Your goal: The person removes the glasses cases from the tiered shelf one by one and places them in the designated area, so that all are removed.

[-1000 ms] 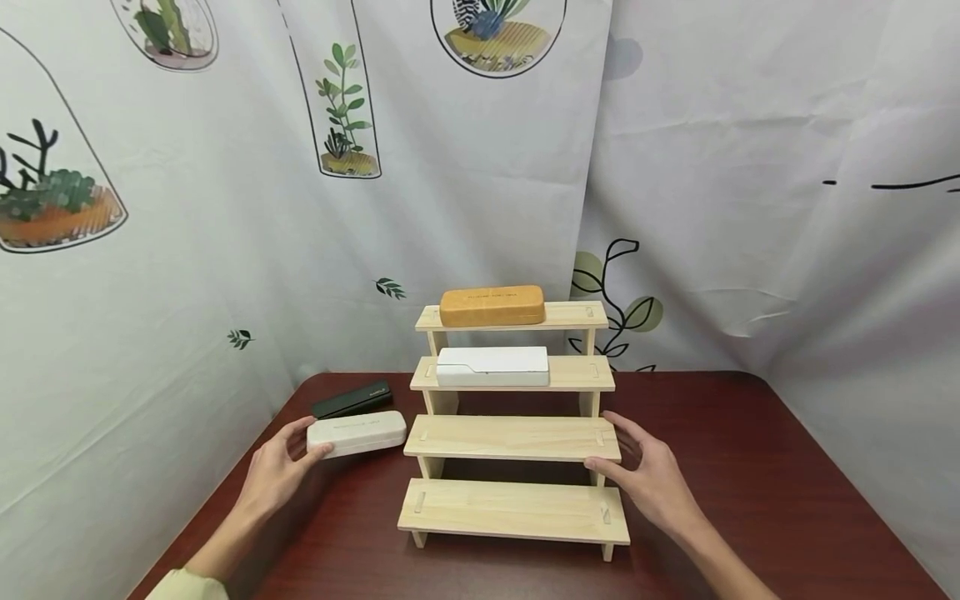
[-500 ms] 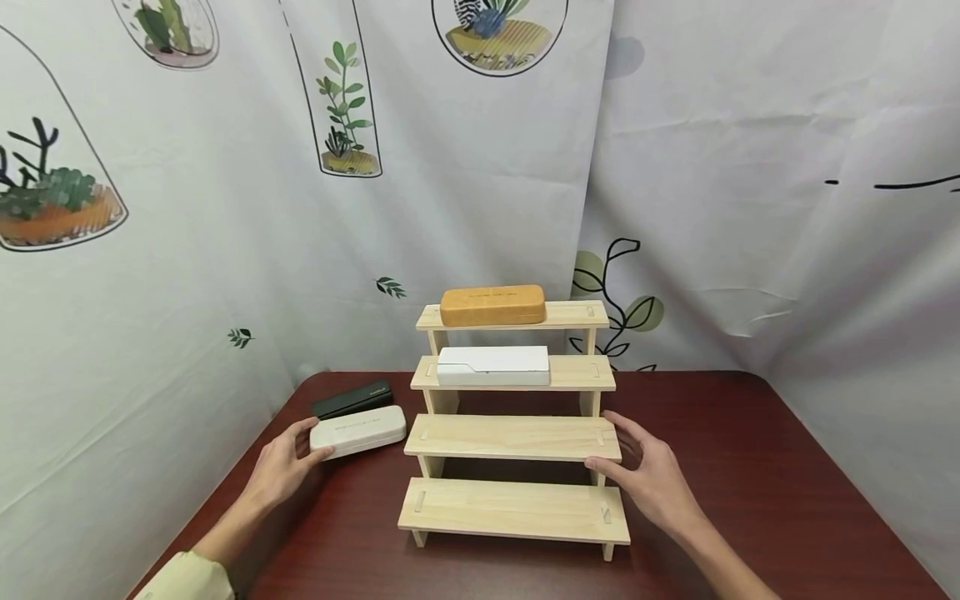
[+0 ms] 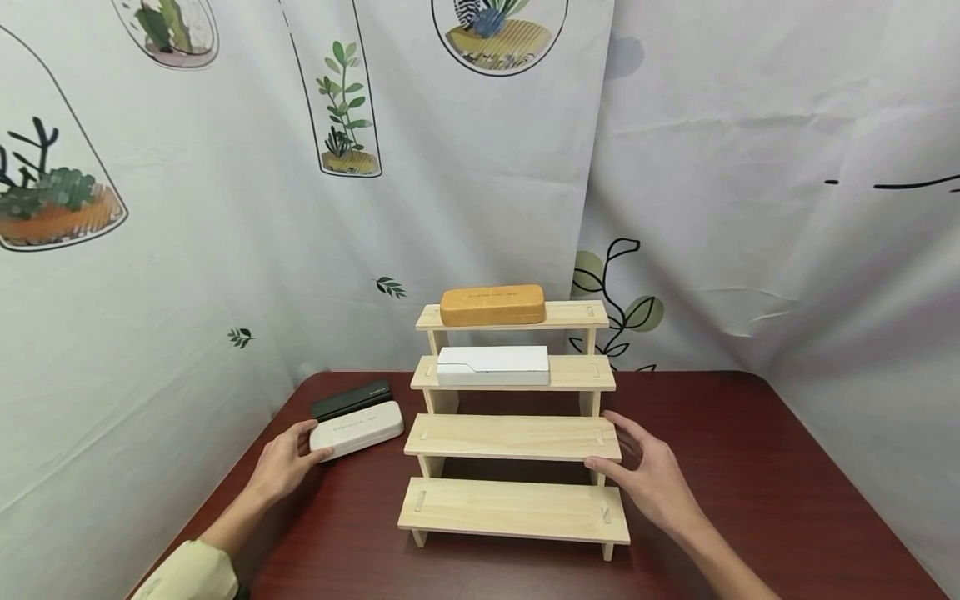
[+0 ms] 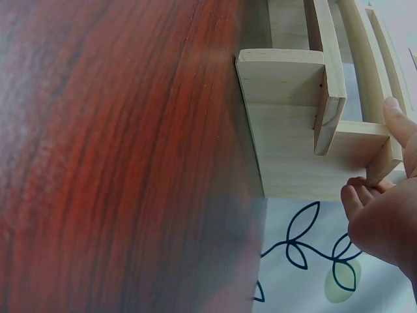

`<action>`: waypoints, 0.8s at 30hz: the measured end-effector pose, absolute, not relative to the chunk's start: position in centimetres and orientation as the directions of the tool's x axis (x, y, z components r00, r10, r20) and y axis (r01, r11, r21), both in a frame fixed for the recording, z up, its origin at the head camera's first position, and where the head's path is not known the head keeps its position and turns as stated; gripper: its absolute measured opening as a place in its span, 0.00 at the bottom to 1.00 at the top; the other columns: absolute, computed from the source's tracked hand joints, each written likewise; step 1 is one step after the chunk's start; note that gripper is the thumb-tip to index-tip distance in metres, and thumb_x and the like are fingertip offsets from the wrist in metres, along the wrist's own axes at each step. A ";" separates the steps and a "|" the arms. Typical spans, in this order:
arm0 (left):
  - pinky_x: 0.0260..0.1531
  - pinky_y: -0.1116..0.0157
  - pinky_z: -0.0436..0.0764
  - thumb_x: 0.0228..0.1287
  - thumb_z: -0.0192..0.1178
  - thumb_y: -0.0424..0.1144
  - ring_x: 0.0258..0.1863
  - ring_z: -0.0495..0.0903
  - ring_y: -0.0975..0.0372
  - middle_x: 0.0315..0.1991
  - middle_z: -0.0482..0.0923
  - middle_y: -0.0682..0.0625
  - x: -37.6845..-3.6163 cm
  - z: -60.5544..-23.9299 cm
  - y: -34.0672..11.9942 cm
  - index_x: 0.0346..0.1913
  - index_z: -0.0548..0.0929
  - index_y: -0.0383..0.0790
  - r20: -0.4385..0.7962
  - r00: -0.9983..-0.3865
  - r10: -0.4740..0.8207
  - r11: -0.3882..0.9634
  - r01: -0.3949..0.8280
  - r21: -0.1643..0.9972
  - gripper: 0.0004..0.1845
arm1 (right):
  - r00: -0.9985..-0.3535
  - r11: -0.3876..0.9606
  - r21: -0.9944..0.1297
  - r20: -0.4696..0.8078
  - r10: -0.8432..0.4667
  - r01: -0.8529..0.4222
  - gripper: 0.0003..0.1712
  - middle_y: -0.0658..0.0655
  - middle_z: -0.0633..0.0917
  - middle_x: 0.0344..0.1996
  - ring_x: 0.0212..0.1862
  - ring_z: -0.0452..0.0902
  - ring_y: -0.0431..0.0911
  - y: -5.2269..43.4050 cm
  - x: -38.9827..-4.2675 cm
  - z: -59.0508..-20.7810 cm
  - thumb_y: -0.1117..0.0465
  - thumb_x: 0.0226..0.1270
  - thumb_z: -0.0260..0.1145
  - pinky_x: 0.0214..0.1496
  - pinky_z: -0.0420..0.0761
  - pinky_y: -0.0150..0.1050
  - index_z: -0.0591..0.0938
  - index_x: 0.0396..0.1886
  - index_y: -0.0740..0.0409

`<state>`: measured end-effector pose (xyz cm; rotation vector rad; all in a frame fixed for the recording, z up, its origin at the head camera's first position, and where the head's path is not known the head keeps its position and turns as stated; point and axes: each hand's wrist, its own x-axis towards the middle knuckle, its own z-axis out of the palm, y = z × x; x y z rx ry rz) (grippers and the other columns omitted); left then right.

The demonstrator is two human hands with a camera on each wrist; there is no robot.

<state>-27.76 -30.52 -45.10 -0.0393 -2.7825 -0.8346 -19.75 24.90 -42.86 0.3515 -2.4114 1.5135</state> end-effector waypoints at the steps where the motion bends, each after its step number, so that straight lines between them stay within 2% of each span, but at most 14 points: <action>1: 0.61 0.39 0.78 0.69 0.74 0.36 0.66 0.78 0.36 0.68 0.74 0.24 -27.8 -45.1 -30.5 0.72 0.71 0.22 0.228 -0.973 -0.043 0.839 0.089 0.537 0.36 | -0.933 0.423 -0.837 0.355 -0.060 -0.346 0.43 0.72 0.82 0.64 0.58 0.76 0.24 24.9 -19.8 -42.9 0.58 0.68 0.79 0.53 0.81 0.23 0.71 0.77 0.66; 11: 0.57 0.37 0.78 0.67 0.74 0.36 0.61 0.79 0.34 0.63 0.77 0.23 -28.7 -45.5 -31.1 0.69 0.72 0.19 0.238 -0.970 -0.043 0.874 0.079 0.480 0.35 | -0.933 0.423 -0.837 0.355 -0.063 -0.347 0.44 0.71 0.83 0.63 0.58 0.78 0.27 25.0 -19.8 -43.0 0.58 0.68 0.80 0.53 0.82 0.26 0.71 0.77 0.66; 24: 0.60 0.37 0.76 0.69 0.72 0.36 0.63 0.77 0.34 0.65 0.74 0.22 -29.7 -44.9 -31.3 0.71 0.70 0.19 0.187 -0.980 -0.068 0.879 0.030 0.476 0.35 | -0.931 0.407 -0.842 0.360 -0.065 -0.354 0.43 0.71 0.83 0.63 0.58 0.78 0.26 25.0 -19.7 -43.1 0.59 0.68 0.79 0.53 0.82 0.25 0.71 0.77 0.67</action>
